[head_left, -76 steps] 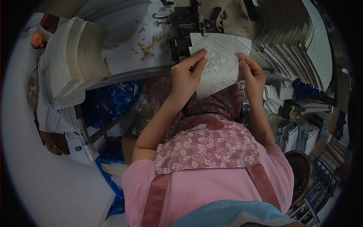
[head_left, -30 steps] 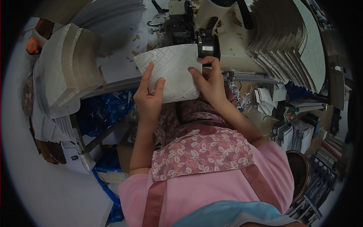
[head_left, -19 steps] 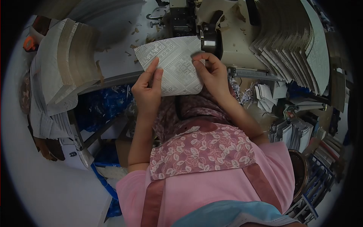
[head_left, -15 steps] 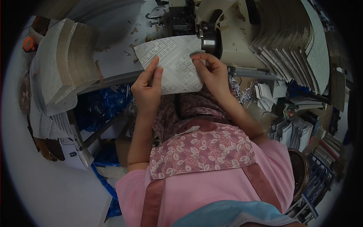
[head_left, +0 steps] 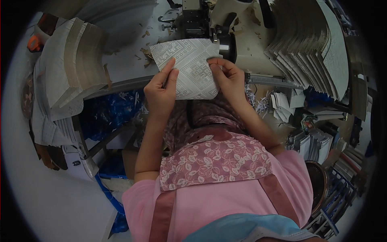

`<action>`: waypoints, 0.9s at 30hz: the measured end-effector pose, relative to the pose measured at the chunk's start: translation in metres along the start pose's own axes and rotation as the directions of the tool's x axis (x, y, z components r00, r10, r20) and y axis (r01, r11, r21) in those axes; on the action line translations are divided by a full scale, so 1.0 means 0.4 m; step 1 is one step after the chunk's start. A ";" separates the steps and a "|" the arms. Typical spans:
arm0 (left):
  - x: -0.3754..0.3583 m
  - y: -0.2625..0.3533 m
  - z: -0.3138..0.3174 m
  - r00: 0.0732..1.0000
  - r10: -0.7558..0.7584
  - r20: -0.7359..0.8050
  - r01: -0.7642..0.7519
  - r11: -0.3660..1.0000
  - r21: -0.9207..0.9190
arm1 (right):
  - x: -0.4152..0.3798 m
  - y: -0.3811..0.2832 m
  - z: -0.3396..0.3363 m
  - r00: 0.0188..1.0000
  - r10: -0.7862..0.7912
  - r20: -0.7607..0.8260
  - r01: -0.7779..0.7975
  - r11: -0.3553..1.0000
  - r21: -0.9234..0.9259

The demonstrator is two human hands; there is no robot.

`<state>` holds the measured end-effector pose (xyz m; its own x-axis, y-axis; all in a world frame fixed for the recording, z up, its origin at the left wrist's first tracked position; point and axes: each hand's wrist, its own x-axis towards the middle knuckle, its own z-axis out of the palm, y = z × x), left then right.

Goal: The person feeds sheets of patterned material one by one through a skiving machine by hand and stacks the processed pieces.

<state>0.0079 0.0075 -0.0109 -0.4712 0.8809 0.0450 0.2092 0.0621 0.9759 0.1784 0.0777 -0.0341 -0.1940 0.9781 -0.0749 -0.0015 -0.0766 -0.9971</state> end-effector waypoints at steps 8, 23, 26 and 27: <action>0.004 0.005 0.036 0.998 0.046 0.048 -0.047 0.999 0.015 | 0.002 -0.005 -0.050 1.000 -0.014 -0.022 0.013 0.999 -0.048; 0.004 0.028 0.101 0.988 0.076 0.133 -0.074 0.997 -0.024 | -0.014 -0.030 -0.126 0.996 -0.033 -0.077 0.031 0.999 -0.025; 0.007 0.018 0.117 0.983 0.097 0.155 -0.095 0.995 -0.019 | -0.020 -0.030 -0.148 0.994 -0.010 -0.108 0.005 0.999 -0.040; 0.008 0.017 0.124 0.981 0.102 0.164 -0.100 0.995 -0.019 | -0.023 -0.033 -0.158 0.993 0.013 -0.115 -0.017 0.999 -0.039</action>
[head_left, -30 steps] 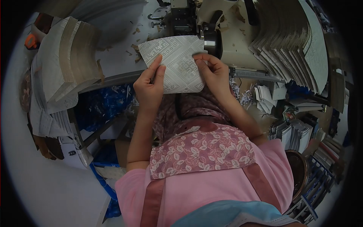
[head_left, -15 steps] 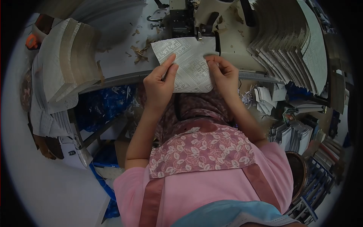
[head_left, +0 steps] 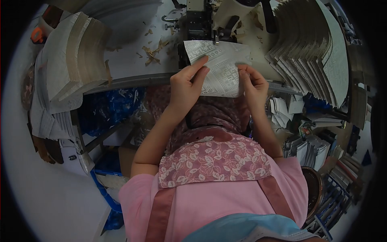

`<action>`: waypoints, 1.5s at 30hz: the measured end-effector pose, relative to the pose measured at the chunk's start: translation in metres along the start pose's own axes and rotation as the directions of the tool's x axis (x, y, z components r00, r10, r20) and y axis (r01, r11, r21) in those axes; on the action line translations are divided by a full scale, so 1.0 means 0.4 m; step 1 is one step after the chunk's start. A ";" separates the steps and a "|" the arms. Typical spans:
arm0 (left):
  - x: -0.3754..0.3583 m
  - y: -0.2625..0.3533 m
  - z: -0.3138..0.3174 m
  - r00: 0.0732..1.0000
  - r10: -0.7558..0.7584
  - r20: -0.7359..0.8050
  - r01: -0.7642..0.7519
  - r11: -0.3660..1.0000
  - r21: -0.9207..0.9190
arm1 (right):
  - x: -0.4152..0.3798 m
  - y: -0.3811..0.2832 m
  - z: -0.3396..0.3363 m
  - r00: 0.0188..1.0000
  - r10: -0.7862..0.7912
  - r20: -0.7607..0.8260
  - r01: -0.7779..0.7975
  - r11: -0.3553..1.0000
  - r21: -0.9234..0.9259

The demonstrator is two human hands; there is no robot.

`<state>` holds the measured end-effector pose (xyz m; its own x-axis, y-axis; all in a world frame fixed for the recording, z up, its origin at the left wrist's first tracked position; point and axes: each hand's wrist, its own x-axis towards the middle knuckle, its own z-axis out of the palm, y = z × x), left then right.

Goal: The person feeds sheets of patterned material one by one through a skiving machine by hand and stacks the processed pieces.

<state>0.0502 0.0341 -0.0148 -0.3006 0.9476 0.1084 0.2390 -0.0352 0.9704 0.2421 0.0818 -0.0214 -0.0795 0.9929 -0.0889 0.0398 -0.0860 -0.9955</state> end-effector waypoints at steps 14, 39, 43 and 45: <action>0.015 0.009 0.115 0.990 0.083 0.118 -0.075 0.995 -0.068 | -0.062 0.010 -0.128 0.984 -0.069 -0.166 0.051 0.992 -0.113; -0.108 0.202 -0.084 0.735 0.670 -0.105 -0.678 0.727 -0.108 | -0.074 -0.625 -0.335 0.587 -0.743 -0.321 0.716 0.662 -0.223; -0.096 0.200 -0.065 0.864 0.498 -0.076 -0.504 0.852 -0.144 | 0.149 -0.744 -0.472 0.775 -0.603 -0.189 0.511 0.774 -0.374; -0.070 0.220 -0.048 0.889 0.458 -0.016 -0.457 0.880 -0.128 | 0.314 -0.700 -0.555 0.886 -0.461 -0.052 0.404 0.821 -0.404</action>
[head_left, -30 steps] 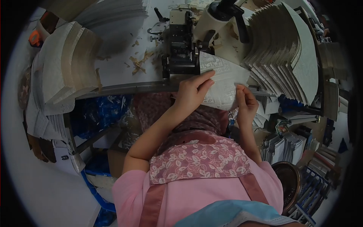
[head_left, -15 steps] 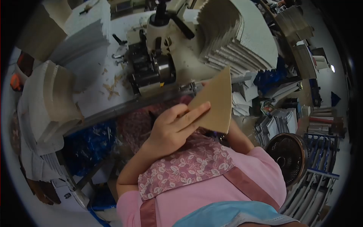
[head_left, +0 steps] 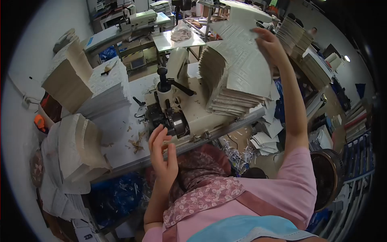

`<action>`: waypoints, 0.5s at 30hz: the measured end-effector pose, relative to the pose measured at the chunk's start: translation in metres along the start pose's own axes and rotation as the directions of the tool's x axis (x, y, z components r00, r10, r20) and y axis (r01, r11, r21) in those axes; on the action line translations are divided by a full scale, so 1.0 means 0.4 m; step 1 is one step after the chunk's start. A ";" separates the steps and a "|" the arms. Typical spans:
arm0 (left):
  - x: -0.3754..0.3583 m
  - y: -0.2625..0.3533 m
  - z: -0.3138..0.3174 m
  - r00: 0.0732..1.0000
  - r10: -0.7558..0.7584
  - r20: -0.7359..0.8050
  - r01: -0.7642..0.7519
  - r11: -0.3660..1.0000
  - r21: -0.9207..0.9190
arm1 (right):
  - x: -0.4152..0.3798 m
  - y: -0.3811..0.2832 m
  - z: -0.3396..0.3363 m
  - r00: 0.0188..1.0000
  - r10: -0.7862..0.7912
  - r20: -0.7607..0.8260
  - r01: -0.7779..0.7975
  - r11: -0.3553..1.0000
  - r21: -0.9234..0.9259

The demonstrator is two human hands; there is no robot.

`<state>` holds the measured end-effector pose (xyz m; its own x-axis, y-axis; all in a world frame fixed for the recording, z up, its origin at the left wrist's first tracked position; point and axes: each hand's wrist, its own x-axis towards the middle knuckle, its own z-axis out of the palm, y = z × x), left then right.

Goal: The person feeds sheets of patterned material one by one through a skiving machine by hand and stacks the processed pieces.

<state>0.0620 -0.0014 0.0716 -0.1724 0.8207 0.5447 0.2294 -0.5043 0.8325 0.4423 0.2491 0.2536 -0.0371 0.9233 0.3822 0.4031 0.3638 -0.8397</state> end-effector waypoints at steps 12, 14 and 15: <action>0.422 0.056 0.315 0.896 -0.254 0.363 0.227 0.967 0.116 | 0.013 0.233 0.024 0.935 -0.155 -0.320 0.110 0.982 -0.155; 0.511 0.050 0.390 0.731 -0.491 0.473 0.508 0.855 0.102 | -0.038 0.214 0.015 0.907 0.069 -0.415 0.055 0.959 0.279; 0.555 0.024 0.419 0.601 -0.568 0.563 0.632 0.768 0.101 | -0.056 0.239 -0.002 0.911 0.269 -0.313 -0.121 0.899 0.421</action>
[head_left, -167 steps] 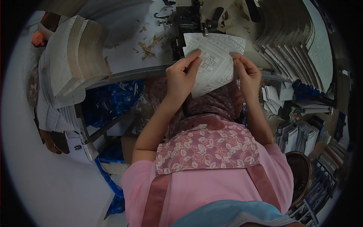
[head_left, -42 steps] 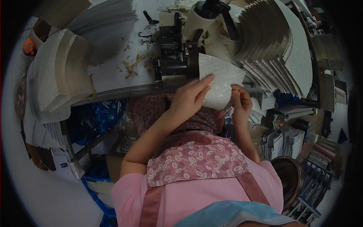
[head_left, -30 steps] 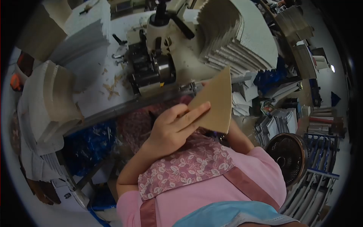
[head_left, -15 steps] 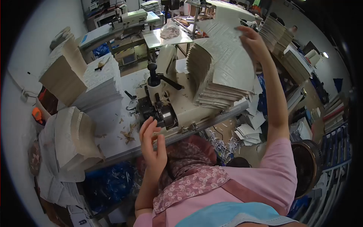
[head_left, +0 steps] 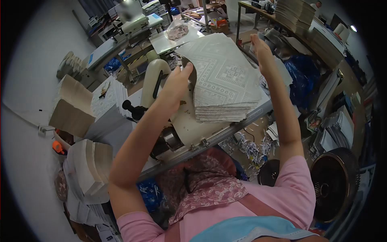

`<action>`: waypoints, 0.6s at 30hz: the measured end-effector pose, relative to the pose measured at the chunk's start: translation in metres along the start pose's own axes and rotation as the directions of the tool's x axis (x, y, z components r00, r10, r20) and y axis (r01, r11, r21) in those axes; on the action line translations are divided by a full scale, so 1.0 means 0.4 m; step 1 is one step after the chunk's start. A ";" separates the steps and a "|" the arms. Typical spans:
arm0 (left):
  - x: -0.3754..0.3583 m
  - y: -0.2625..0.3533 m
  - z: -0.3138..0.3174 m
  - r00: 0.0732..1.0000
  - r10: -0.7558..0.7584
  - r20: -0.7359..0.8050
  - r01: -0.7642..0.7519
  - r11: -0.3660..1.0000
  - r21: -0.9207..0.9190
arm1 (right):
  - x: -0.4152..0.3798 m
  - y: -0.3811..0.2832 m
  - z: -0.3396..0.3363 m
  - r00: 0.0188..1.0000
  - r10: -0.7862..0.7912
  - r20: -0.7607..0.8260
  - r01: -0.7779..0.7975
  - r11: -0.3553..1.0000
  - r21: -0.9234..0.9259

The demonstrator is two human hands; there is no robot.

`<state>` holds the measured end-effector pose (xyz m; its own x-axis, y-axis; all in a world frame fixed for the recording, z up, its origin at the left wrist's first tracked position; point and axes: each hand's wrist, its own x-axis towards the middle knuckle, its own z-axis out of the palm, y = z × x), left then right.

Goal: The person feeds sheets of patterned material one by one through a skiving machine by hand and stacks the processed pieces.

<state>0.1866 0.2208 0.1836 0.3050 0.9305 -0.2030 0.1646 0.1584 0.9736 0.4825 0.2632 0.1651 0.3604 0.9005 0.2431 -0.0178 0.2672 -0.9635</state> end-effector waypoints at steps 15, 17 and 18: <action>0.006 0.005 0.105 0.941 0.282 -0.186 -0.282 0.959 0.025 | -0.081 0.094 -0.018 0.896 0.204 0.395 -0.316 0.916 0.246; 0.008 -0.025 0.108 0.928 0.324 -0.186 -0.319 0.946 0.056 | -0.027 0.117 -0.037 0.784 0.181 0.593 -0.451 0.823 0.346; 0.005 -0.036 0.107 0.921 0.340 -0.189 -0.333 0.940 0.071 | 0.015 0.138 -0.057 0.634 0.152 0.758 -0.594 0.723 0.352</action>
<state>0.2251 0.2064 0.1646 0.1595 0.9735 0.1642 0.1196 -0.1841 0.9756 0.5049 0.2757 0.1107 -0.4808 0.8719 0.0927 -0.5554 -0.2210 -0.8017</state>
